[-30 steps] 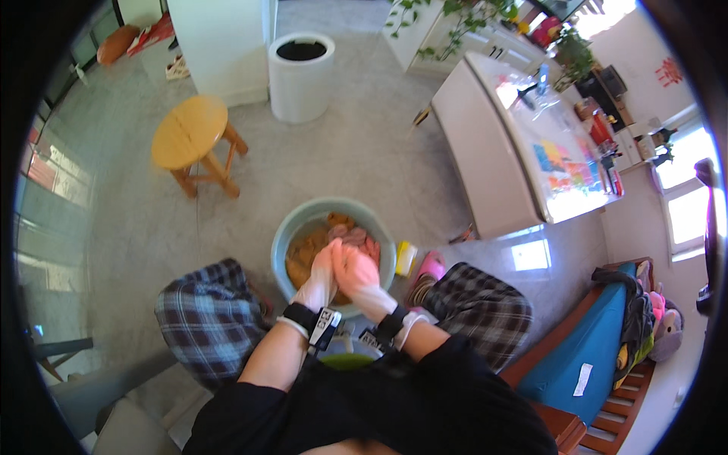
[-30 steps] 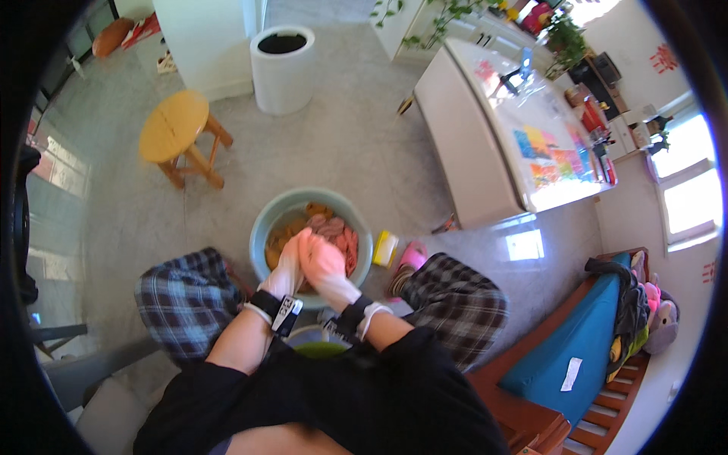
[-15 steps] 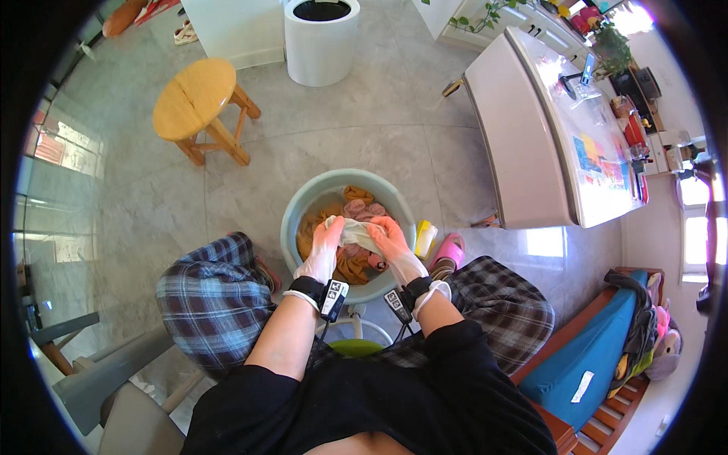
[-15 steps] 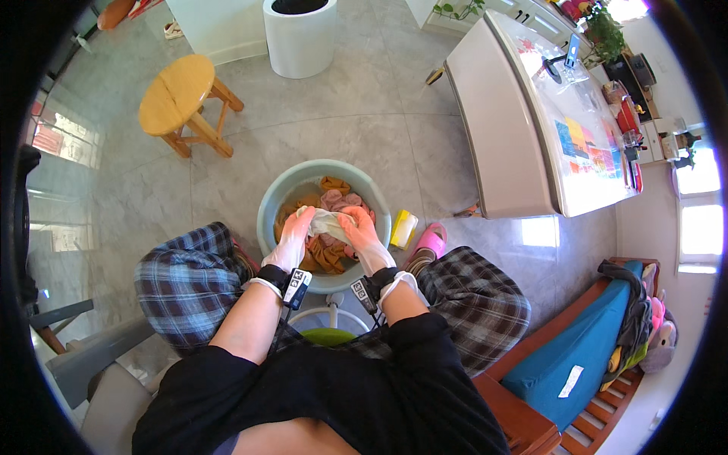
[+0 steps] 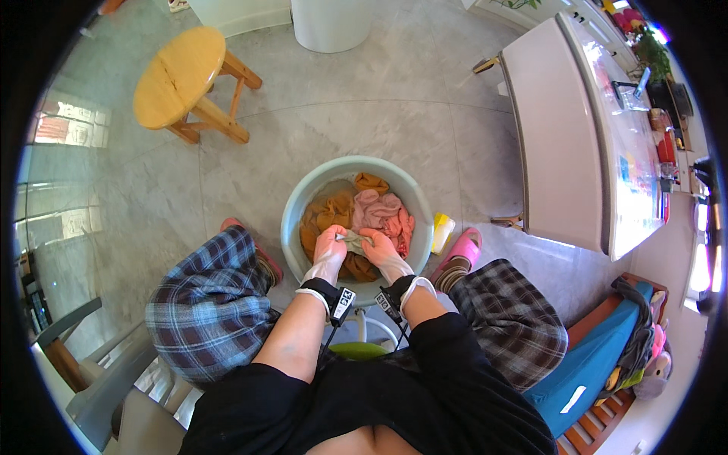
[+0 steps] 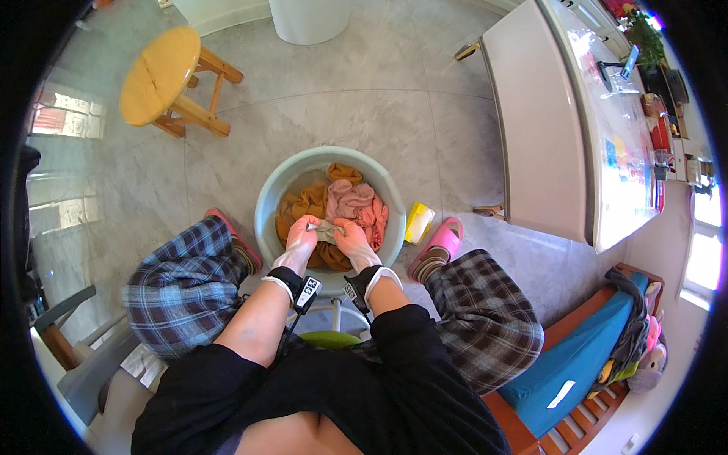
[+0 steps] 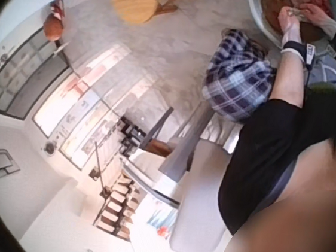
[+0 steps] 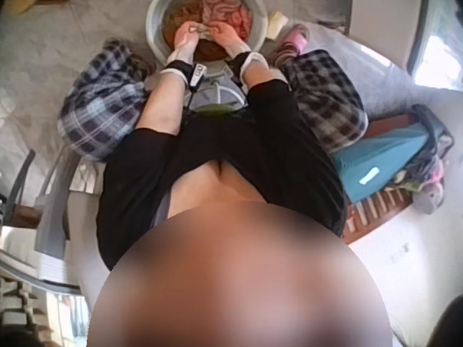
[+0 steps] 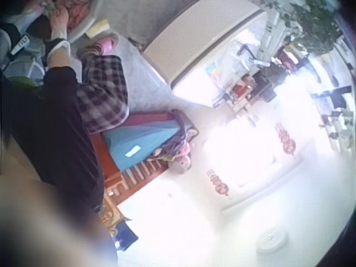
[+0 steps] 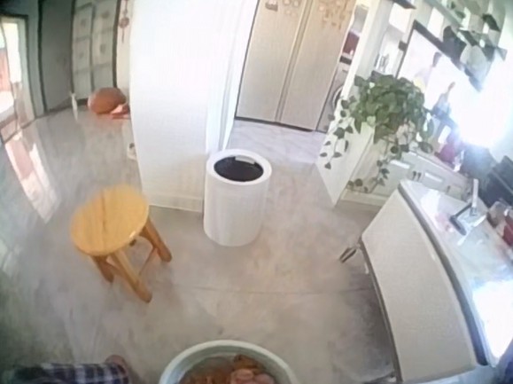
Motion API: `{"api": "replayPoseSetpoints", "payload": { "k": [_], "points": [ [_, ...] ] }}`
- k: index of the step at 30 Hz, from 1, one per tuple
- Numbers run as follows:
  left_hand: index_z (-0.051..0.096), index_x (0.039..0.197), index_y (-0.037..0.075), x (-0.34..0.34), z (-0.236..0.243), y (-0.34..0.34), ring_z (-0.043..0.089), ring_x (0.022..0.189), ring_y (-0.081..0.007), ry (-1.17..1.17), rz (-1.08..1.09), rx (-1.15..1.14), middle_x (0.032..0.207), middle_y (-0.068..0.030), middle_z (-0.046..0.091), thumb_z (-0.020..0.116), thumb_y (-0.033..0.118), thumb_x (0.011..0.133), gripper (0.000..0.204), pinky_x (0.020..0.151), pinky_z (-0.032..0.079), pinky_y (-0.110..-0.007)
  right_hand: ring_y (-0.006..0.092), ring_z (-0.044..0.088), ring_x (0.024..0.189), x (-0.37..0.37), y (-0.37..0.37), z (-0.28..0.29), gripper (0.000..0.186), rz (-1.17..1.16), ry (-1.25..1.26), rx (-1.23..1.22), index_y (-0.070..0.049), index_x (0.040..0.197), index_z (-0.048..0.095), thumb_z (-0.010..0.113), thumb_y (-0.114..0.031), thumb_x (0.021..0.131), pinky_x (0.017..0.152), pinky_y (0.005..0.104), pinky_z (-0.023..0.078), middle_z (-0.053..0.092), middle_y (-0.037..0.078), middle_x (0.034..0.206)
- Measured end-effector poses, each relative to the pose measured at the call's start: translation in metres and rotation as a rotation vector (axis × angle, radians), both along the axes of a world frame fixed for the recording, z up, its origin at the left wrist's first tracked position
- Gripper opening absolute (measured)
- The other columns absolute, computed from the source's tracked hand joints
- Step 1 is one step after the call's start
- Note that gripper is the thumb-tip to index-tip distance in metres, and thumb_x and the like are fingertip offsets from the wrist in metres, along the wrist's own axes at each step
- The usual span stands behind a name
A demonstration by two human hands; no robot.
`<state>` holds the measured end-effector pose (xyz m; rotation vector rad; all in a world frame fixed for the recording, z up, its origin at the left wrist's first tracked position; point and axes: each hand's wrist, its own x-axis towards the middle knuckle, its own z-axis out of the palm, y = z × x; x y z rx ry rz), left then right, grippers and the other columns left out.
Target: The person sits on the floor and hand-washes several small garments in a basin of water. They repeatedly rub, squeeze, and rinse the items, then wring them out and return them to the basin.
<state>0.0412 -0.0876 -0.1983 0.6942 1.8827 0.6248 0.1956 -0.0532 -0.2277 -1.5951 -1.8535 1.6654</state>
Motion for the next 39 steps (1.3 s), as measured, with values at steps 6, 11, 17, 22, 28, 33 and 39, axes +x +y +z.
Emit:
{"api": "replayPoseSetpoints", "payload": {
  "k": [6, 11, 17, 22, 28, 33, 39],
  "points": [
    [0.064, 0.096, 0.008, 0.001, -0.004, 0.001, 0.055, 0.103, -0.0360, 0.214, -0.428, -0.088, 0.108, -0.0219, 0.057, 0.053, 0.012, 0.076, 0.023, 0.087, 0.045, -0.040, 0.0351, 0.059, 0.099, -0.005, 0.001, -0.010, 0.033, 0.061, -0.098, 0.043, 0.001, 0.106, 0.060, 0.055, -0.014, 0.077, 0.087, 0.0386, 0.045, 0.062, 0.023, 0.101],
    [0.062, 0.101, 0.005, 0.008, -0.010, -0.005, 0.053, 0.102, -0.0383, 0.224, -0.434, -0.092, 0.103, -0.0246, 0.056, 0.056, 0.015, 0.075, 0.028, 0.089, 0.044, -0.040, 0.0354, 0.058, 0.100, -0.014, 0.009, -0.004, 0.033, 0.234, -0.208, 0.039, 0.001, 0.104, 0.060, 0.056, -0.013, 0.074, 0.086, 0.0386, 0.046, 0.061, 0.024, 0.102],
    [0.060, 0.094, 0.005, -0.007, -0.021, 0.004, 0.061, 0.075, -0.0220, -0.344, 0.198, -0.071, 0.080, -0.0070, 0.062, 0.052, -0.005, 0.067, 0.030, 0.069, 0.048, -0.030, 0.0317, 0.059, 0.098, -0.008, 0.007, 0.003, 0.034, -0.076, -0.095, -0.100, 0.001, 0.107, 0.059, 0.060, -0.014, 0.076, 0.084, 0.0360, 0.047, 0.061, 0.021, 0.106],
    [0.036, 0.134, 0.004, -0.020, 0.028, 0.022, 0.059, 0.085, -0.0187, -0.799, 0.427, 0.200, 0.105, -0.0115, 0.058, 0.039, -0.009, 0.069, 0.066, 0.062, 0.046, -0.025, 0.0235, 0.060, 0.096, -0.002, 0.023, 0.028, 0.029, -0.427, 0.384, -0.549, 0.000, 0.112, 0.055, 0.054, -0.011, 0.086, 0.081, 0.0338, 0.049, 0.060, 0.016, 0.108],
    [0.031, 0.138, 0.002, -0.023, 0.093, 0.043, 0.056, 0.096, -0.0210, -0.973, 0.278, 0.377, 0.113, -0.0140, 0.055, 0.039, -0.003, 0.068, 0.070, 0.079, 0.046, -0.029, 0.0250, 0.059, 0.094, -0.006, 0.043, 0.120, 0.020, -0.696, 0.984, -0.656, -0.001, 0.109, 0.051, 0.045, -0.004, 0.091, 0.079, 0.0351, 0.051, 0.060, 0.014, 0.104],
    [0.048, 0.124, 0.009, -0.017, 0.114, 0.039, 0.057, 0.093, -0.0155, -1.107, 0.207, 0.297, 0.109, -0.0051, 0.059, 0.044, 0.023, 0.088, 0.039, 0.078, 0.047, -0.030, 0.0221, 0.062, 0.087, -0.010, 0.047, 0.176, 0.017, -0.485, 0.891, -0.417, -0.003, 0.104, 0.054, 0.047, -0.006, 0.089, 0.076, 0.0342, 0.052, 0.062, 0.012, 0.097],
    [0.052, 0.113, 0.015, 0.002, 0.145, 0.033, 0.059, 0.076, -0.0120, -1.218, 0.106, 0.197, 0.093, -0.0013, 0.062, 0.034, 0.051, 0.095, 0.044, 0.054, 0.045, -0.024, 0.0118, 0.058, 0.073, -0.023, 0.048, 0.214, 0.019, -0.306, 0.684, -0.161, -0.006, 0.095, 0.056, 0.059, -0.023, 0.087, 0.063, 0.0257, 0.048, 0.062, 0.004, 0.081]
  ]
}}
